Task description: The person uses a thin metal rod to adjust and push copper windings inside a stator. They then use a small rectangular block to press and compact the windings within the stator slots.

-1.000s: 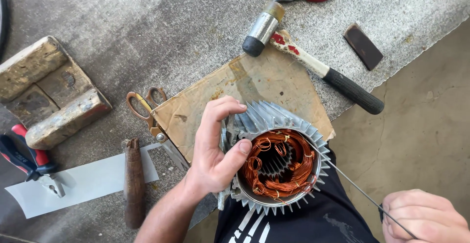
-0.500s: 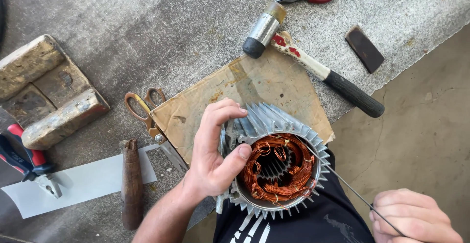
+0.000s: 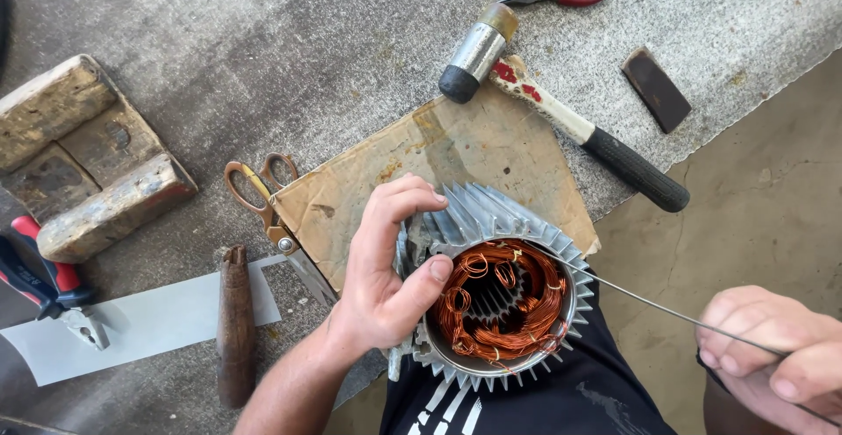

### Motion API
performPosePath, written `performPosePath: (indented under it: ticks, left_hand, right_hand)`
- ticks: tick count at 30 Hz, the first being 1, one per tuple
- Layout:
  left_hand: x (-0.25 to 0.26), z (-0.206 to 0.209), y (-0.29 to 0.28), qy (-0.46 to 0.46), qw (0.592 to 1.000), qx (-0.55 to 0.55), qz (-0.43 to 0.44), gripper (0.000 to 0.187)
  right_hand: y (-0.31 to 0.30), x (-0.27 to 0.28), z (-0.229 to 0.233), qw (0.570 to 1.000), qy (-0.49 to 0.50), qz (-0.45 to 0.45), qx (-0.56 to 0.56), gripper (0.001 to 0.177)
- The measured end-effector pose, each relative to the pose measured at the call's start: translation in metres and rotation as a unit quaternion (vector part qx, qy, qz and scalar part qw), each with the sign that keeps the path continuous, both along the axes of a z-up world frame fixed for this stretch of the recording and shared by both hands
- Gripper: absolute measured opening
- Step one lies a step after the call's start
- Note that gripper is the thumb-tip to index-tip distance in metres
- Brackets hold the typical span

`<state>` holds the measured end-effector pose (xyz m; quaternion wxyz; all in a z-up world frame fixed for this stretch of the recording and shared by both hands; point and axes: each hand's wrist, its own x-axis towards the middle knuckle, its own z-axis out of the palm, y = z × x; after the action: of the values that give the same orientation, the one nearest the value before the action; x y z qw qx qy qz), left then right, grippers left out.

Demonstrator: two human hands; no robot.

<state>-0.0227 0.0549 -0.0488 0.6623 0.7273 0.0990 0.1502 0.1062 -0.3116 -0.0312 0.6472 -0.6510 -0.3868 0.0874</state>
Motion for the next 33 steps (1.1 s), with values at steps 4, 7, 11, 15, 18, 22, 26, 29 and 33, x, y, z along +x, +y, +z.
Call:
performPosePath:
  ticks: [4,7,11,15,18,22,26,29,33]
  left_hand:
    - [0.001,0.0,0.001,-0.003,1.0,-0.002,0.0,0.042]
    - [0.001,0.0,0.0,-0.002,1.0,-0.003,-0.001,0.043]
    - [0.0,0.0,0.0,0.001,1.0,-0.007,0.0,0.042]
    - [0.001,0.001,0.0,-0.002,1.0,-0.01,-0.001,0.042]
    - [0.001,0.001,0.0,-0.003,1.0,-0.013,-0.003,0.041]
    - [0.001,0.002,0.0,-0.003,1.0,-0.009,-0.002,0.042]
    - [0.001,0.001,-0.001,-0.006,1.0,-0.008,-0.003,0.041]
    - [0.0,-0.001,-0.001,-0.013,1.0,-0.015,-0.005,0.038]
    - [-0.001,0.001,-0.001,-0.009,1.0,-0.003,-0.006,0.038]
  right_hand:
    - [-0.008,0.005,-0.006,0.996,0.025,0.072,0.037,0.026]
    - [-0.011,0.005,-0.004,0.993,0.028,0.111,0.035,0.03]
    - [-0.028,0.022,-0.002,0.973,0.025,0.23,-0.026,0.039]
    - [-0.048,0.027,0.008,0.966,0.005,0.242,-0.093,0.041]
    - [-0.049,0.031,0.026,0.95,-0.019,0.269,-0.154,0.049]
    - [-0.05,0.008,0.05,0.919,-0.035,0.167,-0.357,0.039]
    - [-0.017,-0.012,0.074,0.849,-0.168,0.08,-0.494,0.046]
    - [-0.007,0.004,0.059,0.854,-0.315,0.136,-0.39,0.04]
    - [0.008,0.02,0.062,0.807,-0.458,0.179,-0.327,0.029]
